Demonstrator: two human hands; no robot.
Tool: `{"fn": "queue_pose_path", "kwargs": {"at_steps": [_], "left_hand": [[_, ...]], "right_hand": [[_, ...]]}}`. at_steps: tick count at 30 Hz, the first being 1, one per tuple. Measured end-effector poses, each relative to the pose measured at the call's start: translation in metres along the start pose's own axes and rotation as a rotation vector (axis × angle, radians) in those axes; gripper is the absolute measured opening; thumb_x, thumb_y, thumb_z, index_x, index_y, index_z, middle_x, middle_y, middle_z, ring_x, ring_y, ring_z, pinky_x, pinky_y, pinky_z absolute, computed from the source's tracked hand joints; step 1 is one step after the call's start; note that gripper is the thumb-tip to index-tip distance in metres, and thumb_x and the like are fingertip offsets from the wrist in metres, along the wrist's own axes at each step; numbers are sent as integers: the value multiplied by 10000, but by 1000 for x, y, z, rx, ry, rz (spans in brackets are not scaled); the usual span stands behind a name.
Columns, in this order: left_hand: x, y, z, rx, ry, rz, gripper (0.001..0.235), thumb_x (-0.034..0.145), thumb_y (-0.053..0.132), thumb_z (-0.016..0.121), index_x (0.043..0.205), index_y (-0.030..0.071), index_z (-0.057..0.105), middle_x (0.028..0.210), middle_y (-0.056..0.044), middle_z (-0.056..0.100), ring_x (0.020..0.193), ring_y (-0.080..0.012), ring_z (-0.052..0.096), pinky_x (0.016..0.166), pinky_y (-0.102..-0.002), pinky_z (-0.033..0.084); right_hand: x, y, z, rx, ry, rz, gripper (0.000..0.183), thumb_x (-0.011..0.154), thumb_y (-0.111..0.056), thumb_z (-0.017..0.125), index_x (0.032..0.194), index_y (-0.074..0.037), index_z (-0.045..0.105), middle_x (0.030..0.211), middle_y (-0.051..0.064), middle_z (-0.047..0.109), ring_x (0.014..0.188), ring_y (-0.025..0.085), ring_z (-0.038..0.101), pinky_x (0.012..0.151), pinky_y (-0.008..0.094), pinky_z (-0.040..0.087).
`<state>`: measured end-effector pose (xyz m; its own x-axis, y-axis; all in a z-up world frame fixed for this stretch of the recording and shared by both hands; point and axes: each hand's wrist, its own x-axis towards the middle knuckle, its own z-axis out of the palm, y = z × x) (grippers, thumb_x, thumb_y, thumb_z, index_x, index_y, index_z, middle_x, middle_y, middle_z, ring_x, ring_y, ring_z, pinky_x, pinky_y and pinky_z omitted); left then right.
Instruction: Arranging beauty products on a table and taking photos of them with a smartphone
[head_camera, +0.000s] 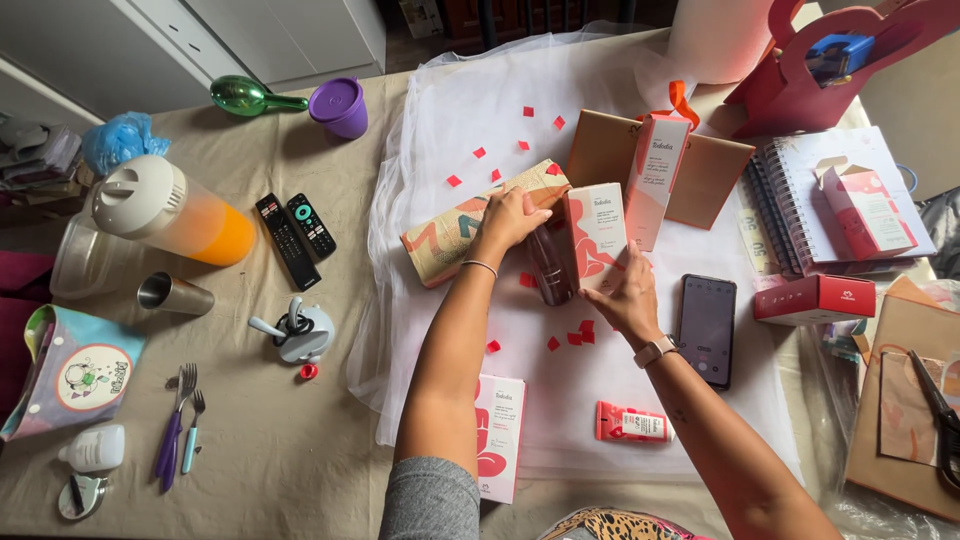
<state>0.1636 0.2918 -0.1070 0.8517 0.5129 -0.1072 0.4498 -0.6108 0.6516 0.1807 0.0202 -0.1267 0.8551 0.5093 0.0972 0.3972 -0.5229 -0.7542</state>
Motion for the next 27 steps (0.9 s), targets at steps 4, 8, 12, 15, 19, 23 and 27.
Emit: {"fn": "queue_pose_path", "kwargs": {"at_steps": [4,8,12,15,19,23,27], "left_hand": [[8,-6,9,-20,64,-10,335,747,420,787,804,130,628,916,-145,754,967,-379,745,825,-488,599],[-3,2,3,-14,45,-1,360,748,431,786,863,124,634,939,-152,755,985,-383,741,832,-489,597],[2,-8,7,-13,16,-60,470,777,517,746,1009,136,601,1081,-148,741,1100,-375,710,916,-498,583],[5,-24,10,24,-34,-119,579,816,650,675,1135,182,557,1220,-134,705,1208,-342,666,1001,-489,546],[18,-61,23,8,-53,-232,646,838,696,635,1288,242,542,1295,-94,692,1239,-307,658,1028,-453,540],[13,-71,20,-59,-38,-259,633,844,682,653,1312,267,554,1294,-120,692,1246,-314,654,1021,-424,539],[8,-80,19,-91,4,-237,627,831,682,687,1271,245,592,1245,-165,708,1220,-345,663,990,-440,548]], "right_hand": [[-3,-8,-5,7,-24,13,1255,644,-327,969,1595,34,235,1366,376,457,1259,599,509,1037,649,439],[2,-8,2,5,27,-36,1242,669,-398,939,1599,14,227,1368,370,460,1250,602,509,1027,658,439],[17,-12,19,-59,133,-113,1208,696,-405,906,1605,1,223,1341,348,480,1196,589,539,992,672,454],[17,-7,36,-58,180,-55,1205,683,-341,861,1635,-59,177,1356,314,477,1203,571,544,990,671,464],[16,-3,49,-30,259,18,1166,698,-294,830,1642,-82,178,1335,307,497,1177,563,570,958,671,483],[26,5,58,-33,369,87,1154,697,-312,820,1645,-121,190,1336,284,491,1166,539,580,925,657,506],[38,7,61,-83,393,97,1148,675,-317,848,1629,-129,239,1325,275,495,1144,534,589,899,659,521]]}}
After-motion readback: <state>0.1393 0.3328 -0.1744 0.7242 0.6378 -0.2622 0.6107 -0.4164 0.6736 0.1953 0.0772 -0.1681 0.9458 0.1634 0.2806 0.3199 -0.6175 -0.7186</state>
